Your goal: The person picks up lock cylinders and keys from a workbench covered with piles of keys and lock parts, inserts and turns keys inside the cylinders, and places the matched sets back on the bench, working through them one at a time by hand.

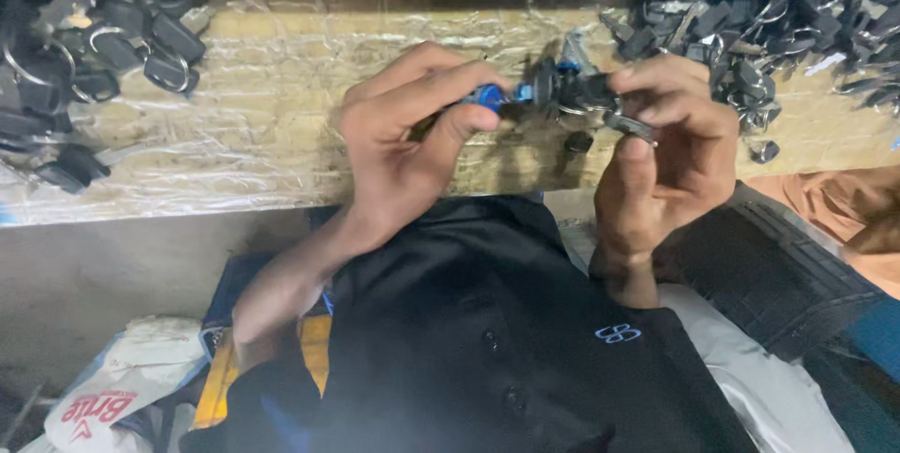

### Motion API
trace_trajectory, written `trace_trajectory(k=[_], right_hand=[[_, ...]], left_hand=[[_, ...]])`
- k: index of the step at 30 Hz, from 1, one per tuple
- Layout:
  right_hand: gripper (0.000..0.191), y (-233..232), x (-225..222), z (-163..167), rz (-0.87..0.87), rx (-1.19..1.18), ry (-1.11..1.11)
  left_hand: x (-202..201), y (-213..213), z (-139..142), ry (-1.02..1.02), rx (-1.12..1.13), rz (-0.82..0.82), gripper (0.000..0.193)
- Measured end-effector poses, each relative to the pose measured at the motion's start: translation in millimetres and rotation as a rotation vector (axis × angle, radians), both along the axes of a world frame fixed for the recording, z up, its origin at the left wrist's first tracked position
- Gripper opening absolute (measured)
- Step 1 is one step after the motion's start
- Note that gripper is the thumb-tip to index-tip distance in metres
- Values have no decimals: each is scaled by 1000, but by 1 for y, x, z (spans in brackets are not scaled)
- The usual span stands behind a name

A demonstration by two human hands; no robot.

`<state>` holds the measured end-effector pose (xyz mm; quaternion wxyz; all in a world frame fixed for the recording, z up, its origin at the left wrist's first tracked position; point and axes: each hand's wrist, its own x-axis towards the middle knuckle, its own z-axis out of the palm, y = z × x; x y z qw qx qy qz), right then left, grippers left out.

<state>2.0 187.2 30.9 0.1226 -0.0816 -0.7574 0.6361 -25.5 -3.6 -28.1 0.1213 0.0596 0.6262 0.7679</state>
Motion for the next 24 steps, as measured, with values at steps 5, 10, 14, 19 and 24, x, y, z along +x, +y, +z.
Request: trace_trajectory(k=[5, 10, 14, 19, 24], right_hand=[[17, 18, -4, -1, 230, 325, -10], [26, 28, -8, 10, 405, 577, 173], [36, 23, -16, 17, 457, 761, 253], [39, 14, -28, 22, 533, 867, 452], [46, 5, -25, 9, 455, 709, 340]], left_hand=[[-3, 5, -1, 86, 63, -109, 16], [-2, -1, 8, 157, -64, -62, 16], [-3, -7, 14, 245, -153, -66, 19], [-10, -21, 20, 436, -323, -233, 19], [-13, -5, 29, 757, -644, -189, 26]])
